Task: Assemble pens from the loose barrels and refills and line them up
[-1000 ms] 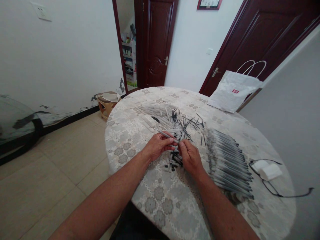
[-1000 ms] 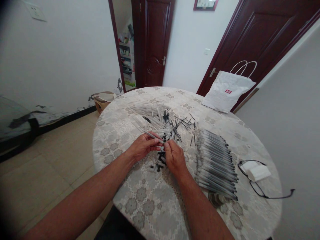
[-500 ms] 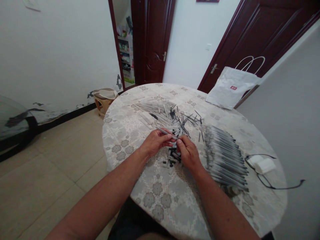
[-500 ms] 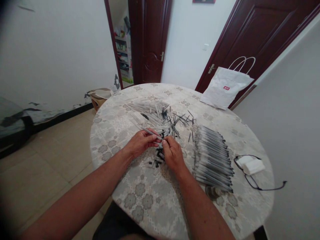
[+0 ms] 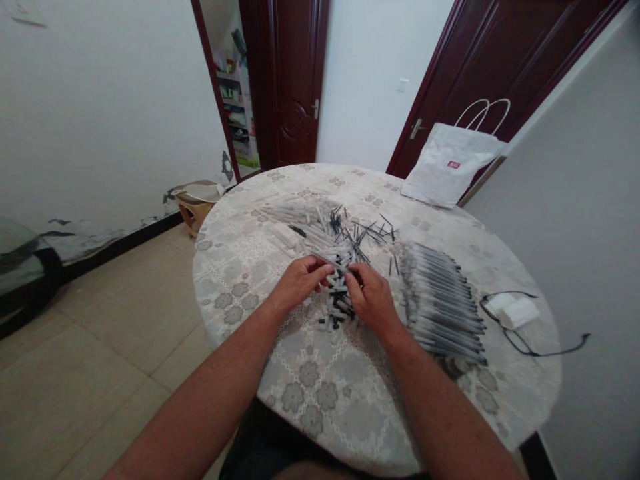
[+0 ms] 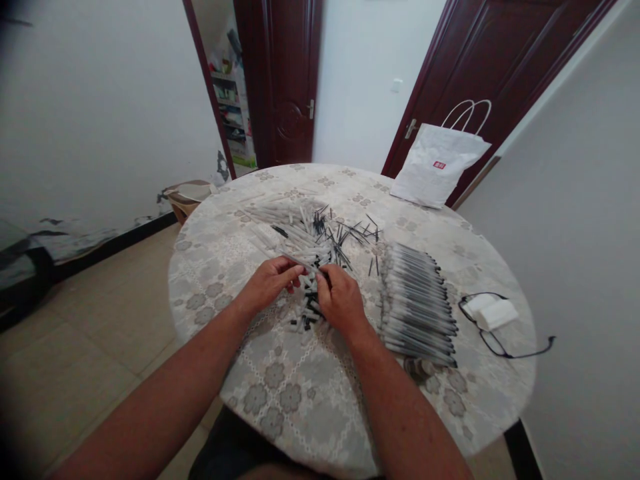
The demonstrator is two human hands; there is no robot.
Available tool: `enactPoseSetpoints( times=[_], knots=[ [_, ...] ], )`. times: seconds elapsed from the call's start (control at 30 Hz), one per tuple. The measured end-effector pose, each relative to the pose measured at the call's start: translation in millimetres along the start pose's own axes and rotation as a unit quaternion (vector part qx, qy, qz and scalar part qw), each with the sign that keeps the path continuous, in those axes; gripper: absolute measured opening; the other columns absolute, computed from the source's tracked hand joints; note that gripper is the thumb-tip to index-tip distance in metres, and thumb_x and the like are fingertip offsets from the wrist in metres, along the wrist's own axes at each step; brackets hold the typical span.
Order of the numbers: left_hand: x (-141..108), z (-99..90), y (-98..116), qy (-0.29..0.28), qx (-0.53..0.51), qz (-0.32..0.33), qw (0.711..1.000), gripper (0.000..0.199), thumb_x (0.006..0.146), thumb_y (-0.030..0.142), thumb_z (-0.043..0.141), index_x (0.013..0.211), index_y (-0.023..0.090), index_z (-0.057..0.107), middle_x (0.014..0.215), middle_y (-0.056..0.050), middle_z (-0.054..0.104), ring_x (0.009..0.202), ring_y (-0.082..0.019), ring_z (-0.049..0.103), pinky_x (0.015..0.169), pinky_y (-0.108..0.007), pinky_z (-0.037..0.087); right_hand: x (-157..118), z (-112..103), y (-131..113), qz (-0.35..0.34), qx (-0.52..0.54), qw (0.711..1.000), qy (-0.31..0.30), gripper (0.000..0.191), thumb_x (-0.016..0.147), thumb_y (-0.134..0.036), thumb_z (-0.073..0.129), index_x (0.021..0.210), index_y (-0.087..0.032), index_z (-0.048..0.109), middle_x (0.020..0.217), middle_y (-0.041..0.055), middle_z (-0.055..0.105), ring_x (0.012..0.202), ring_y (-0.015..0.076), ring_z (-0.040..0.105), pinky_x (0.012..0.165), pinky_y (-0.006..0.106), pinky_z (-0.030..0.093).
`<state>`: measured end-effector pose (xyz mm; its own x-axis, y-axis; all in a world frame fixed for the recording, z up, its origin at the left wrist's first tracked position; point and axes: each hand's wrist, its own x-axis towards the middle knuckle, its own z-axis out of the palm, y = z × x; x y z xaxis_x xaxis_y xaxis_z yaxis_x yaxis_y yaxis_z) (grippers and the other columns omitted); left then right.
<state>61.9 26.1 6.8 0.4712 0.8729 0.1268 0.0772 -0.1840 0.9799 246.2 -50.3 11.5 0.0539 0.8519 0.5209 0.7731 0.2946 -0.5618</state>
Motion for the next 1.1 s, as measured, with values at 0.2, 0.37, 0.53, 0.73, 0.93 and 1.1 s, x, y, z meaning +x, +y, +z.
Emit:
enactPoseSetpoints(
  times=[0.2, 0.37, 0.53, 0.73, 0.93, 1.1],
  knots=[
    [-2.1, 1.2, -15.4, -0.008, 0.330, 0.105, 0.938, 0.014, 0.086, 0.019, 0.061, 0.093, 0.024, 0.073, 0.092, -0.005, 0.073, 0.089, -0.023, 0.065, 0.085, -0.032, 0.046, 4.8, -10.7, 14.2, 0.060, -0.052, 0.991, 0.106, 0.025, 0.100, -0.034, 0.047, 0.106, -0.020, 0.067, 0.090, 0.0073, 0.072, 0.083, 0.0220, 0.065, 0.078, 0.031, 0.046],
    [-2.2, 6.5, -22.2, -0.026, 0.396, 0.091, 0.914, 0.019, 0.088, 0.022, 0.061, 0.104, 0.026, 0.070, 0.100, -0.006, 0.071, 0.096, -0.024, 0.064, 0.087, -0.032, 0.046, 4.8, -10.1, 16.4, 0.057, -0.057, 0.991, 0.110, 0.026, 0.100, -0.034, 0.047, 0.110, -0.020, 0.066, 0.094, 0.0084, 0.073, 0.085, 0.0228, 0.067, 0.079, 0.031, 0.047],
    [-1.1, 9.4, -24.6, -0.030, 0.449, 0.095, 0.888, 0.026, 0.093, 0.025, 0.057, 0.116, 0.029, 0.068, 0.105, -0.007, 0.066, 0.098, -0.024, 0.064, 0.083, -0.031, 0.046, 3.9, -6.8, 14.6, 0.041, -0.053, 0.993, 0.100, 0.026, 0.100, -0.032, 0.047, 0.110, -0.020, 0.067, 0.096, 0.0087, 0.074, 0.087, 0.0229, 0.068, 0.081, 0.031, 0.048],
    [-2.9, 9.7, -22.9, -0.015, 0.454, 0.088, 0.887, 0.015, 0.093, 0.027, 0.057, 0.105, 0.025, 0.066, 0.107, -0.008, 0.061, 0.095, -0.024, 0.062, 0.076, -0.031, 0.044, 3.2, -6.6, 13.8, 0.036, -0.052, 0.994, 0.094, 0.025, 0.100, -0.031, 0.047, 0.110, -0.020, 0.067, 0.095, 0.0084, 0.074, 0.086, 0.0229, 0.069, 0.080, 0.031, 0.048],
    [0.4, 4.0, -19.4, 0.044, 0.217, 0.066, 0.973, 0.010, 0.089, 0.029, 0.063, 0.097, 0.023, 0.066, 0.087, -0.003, 0.066, 0.083, -0.020, 0.061, 0.077, -0.030, 0.045, 2.3, -5.9, 13.7, 0.036, -0.052, 0.994, 0.093, 0.025, 0.100, -0.032, 0.046, 0.110, -0.020, 0.066, 0.093, 0.0078, 0.074, 0.083, 0.0223, 0.068, 0.077, 0.030, 0.048],
    [9.7, -5.3, -11.9, 0.114, -0.169, -0.049, 0.978, 0.041, 0.081, 0.034, 0.072, 0.120, 0.021, 0.065, 0.088, -0.003, 0.069, 0.060, -0.011, 0.056, 0.052, -0.022, 0.040, -0.1, -4.3, 11.3, 0.017, -0.048, 0.996, 0.067, 0.023, 0.099, -0.032, 0.048, 0.108, -0.019, 0.065, 0.088, 0.0064, 0.072, 0.075, 0.0200, 0.067, 0.073, 0.029, 0.046]
  ],
)
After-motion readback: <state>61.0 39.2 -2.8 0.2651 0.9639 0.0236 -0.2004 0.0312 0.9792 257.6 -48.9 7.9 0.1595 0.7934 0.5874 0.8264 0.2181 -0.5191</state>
